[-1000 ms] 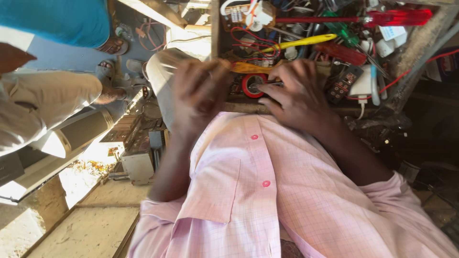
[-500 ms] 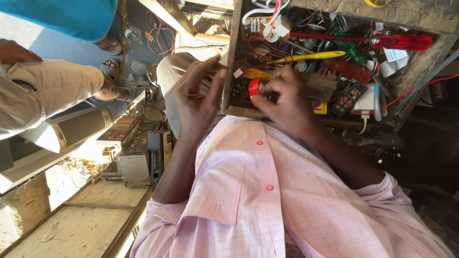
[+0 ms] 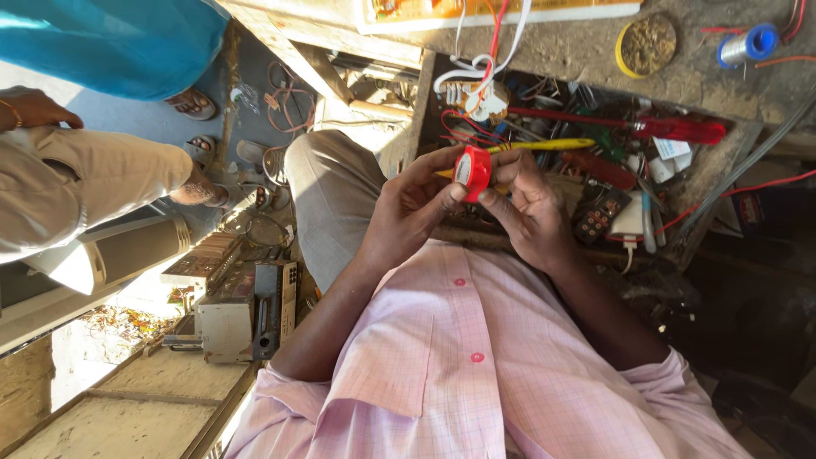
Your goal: The person repairs an electronic device by twisting wires together, using pliers to crimp connections, and wrapping them with red electrical tape. They also handle a circuit board and a small white component, securing connections with tape.
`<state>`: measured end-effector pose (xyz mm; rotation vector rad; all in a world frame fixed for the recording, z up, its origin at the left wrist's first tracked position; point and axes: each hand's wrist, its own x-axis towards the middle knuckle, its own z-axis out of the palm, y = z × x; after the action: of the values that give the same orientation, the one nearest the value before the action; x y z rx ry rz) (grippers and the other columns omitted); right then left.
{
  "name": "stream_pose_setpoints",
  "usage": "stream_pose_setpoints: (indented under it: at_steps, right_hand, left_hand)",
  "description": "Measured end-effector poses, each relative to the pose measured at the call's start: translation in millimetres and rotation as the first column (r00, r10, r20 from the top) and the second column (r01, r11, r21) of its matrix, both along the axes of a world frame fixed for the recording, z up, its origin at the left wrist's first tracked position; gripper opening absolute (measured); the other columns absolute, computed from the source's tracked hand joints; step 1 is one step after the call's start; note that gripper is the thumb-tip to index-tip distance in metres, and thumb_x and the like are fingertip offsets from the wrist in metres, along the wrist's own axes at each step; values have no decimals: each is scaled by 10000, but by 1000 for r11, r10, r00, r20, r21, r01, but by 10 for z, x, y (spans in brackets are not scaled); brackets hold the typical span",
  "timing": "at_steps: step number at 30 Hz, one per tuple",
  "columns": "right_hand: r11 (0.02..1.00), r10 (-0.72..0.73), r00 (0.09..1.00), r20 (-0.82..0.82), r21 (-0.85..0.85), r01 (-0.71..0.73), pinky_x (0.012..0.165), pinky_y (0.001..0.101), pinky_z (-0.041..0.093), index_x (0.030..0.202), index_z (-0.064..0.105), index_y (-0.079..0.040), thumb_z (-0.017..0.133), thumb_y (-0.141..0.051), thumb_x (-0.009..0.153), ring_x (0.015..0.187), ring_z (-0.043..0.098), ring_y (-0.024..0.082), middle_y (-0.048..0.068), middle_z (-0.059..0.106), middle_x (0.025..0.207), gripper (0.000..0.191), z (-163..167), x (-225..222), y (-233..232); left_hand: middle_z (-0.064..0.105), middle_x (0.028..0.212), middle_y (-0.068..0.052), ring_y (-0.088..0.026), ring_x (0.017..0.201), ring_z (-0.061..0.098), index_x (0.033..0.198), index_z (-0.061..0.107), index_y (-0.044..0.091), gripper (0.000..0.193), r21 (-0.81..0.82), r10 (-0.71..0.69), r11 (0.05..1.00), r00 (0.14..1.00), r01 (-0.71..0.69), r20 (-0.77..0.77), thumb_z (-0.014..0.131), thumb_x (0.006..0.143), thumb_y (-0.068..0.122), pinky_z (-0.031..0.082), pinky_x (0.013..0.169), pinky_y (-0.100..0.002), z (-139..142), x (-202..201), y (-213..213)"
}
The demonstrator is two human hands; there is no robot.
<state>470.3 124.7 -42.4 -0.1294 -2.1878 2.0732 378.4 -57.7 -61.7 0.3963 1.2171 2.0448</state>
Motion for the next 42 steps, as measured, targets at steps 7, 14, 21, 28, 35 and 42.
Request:
stream_pose_setpoints:
  at_steps: [7, 14, 21, 28, 35, 42]
  right_hand:
    - [975, -67, 971, -232, 190, 113, 1020, 338, 578, 1303, 516, 5, 773, 9, 980, 1167, 650, 190, 132, 586, 1283, 413, 257, -123, -97]
    - [748, 98, 885, -455, 621, 236, 928, 378, 594, 1285, 559, -22, 842, 85, 919, 1068, 719, 283, 144, 716, 1142, 474, 519, -322, -48]
    - [658, 250, 806, -537, 705, 266, 815, 437, 567, 1170, 514, 5, 765, 194, 905, 926, 673, 291, 152, 663, 1053, 411, 482, -430, -66]
    - [637, 433, 756, -491, 760, 129, 771, 428, 518, 1112, 366, -48, 733, 226, 846, 823, 591, 244, 121, 552, 1026, 530, 358, -487, -40]
    - [645, 444, 718, -537, 747, 160, 752, 429, 531, 1060, 333, -57, 721, 228, 816, 878, 621, 293, 154, 537, 1042, 540, 318, -440, -81]
    - [659, 448, 667, -595, 724, 203, 763, 428, 577, 999, 330, -64, 722, 234, 796, 918, 614, 312, 169, 560, 1053, 532, 208, -371, -138]
  left_hand:
    - [682, 1155, -92, -74, 927, 630, 1386, 661, -61, 316, -162, 239, 953, 963, -257, -121, 656, 1076, -2, 548, 794, -217, -18, -21, 106]
    - [669, 1174, -87, -81, 987, 664, 1314, 702, -6, 307, -203, 283, 891, 847, -405, -450, 667, 1013, -54, 563, 827, -220, 148, -161, 126]
    - [684, 1009, -85, -67, 838, 656, 1285, 688, -19, 337, -311, 263, 823, 805, -475, -532, 745, 956, 32, 553, 721, -221, 281, -224, 118]
    - [667, 807, -171, -235, 679, 658, 978, 673, -27, 135, -335, 110, 800, 671, -497, -733, 702, 1026, 97, 519, 636, -351, 288, -254, 81]
    - [643, 702, -128, -192, 606, 630, 978, 611, -6, 134, -370, 260, 692, 692, -620, -674, 619, 1062, 99, 498, 565, -349, 261, -226, 164]
    - [660, 778, -14, -44, 632, 597, 1046, 642, -12, 140, -264, 510, 774, 813, -576, -281, 574, 1083, 105, 513, 507, -236, 191, -298, 184]
